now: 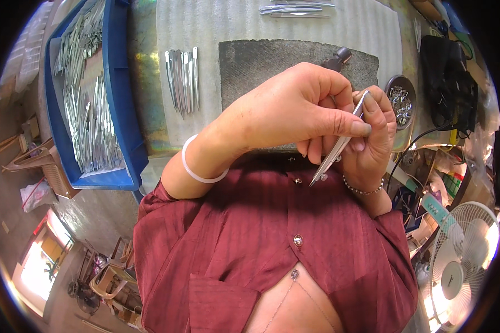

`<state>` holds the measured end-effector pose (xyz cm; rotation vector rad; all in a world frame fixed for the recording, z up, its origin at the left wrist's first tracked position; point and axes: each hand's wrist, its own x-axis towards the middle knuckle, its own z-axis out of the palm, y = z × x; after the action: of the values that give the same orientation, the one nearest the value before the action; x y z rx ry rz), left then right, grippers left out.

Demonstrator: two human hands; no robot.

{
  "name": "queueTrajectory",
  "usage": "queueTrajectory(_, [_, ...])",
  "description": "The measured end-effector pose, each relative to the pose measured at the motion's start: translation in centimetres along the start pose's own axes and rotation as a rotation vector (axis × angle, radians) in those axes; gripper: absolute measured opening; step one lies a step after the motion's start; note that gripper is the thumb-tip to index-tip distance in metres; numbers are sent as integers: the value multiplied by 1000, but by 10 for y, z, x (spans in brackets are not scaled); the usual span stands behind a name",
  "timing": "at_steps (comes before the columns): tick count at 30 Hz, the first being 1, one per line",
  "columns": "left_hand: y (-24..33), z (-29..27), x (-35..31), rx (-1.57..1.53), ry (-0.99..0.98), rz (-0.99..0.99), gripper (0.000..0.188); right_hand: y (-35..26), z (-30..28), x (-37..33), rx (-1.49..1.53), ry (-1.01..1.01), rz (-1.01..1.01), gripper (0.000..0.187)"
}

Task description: The person is assembling small metal hardware components by inserting pins and securing them with a hammer.

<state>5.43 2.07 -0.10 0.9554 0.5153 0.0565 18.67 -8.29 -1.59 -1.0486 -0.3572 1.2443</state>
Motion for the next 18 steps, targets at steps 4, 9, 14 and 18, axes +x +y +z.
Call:
queueTrajectory(4, [0,2,-7,5,-22,16,23,1,-2,-4,-74,-28,-48,11])
queueTrajectory(9, [2,7,-9,7,-41,29,23,4,-11,-7,-71,-60,-62,11])
queueTrajectory(14, [-2,8,-7,10,-16,-6,23,4,-11,-8,-42,-86,-33,12])
queueTrajectory(18, [-3,9,-7,-5,-1,-17,22,4,-12,-8,-27,-87,-17,13])
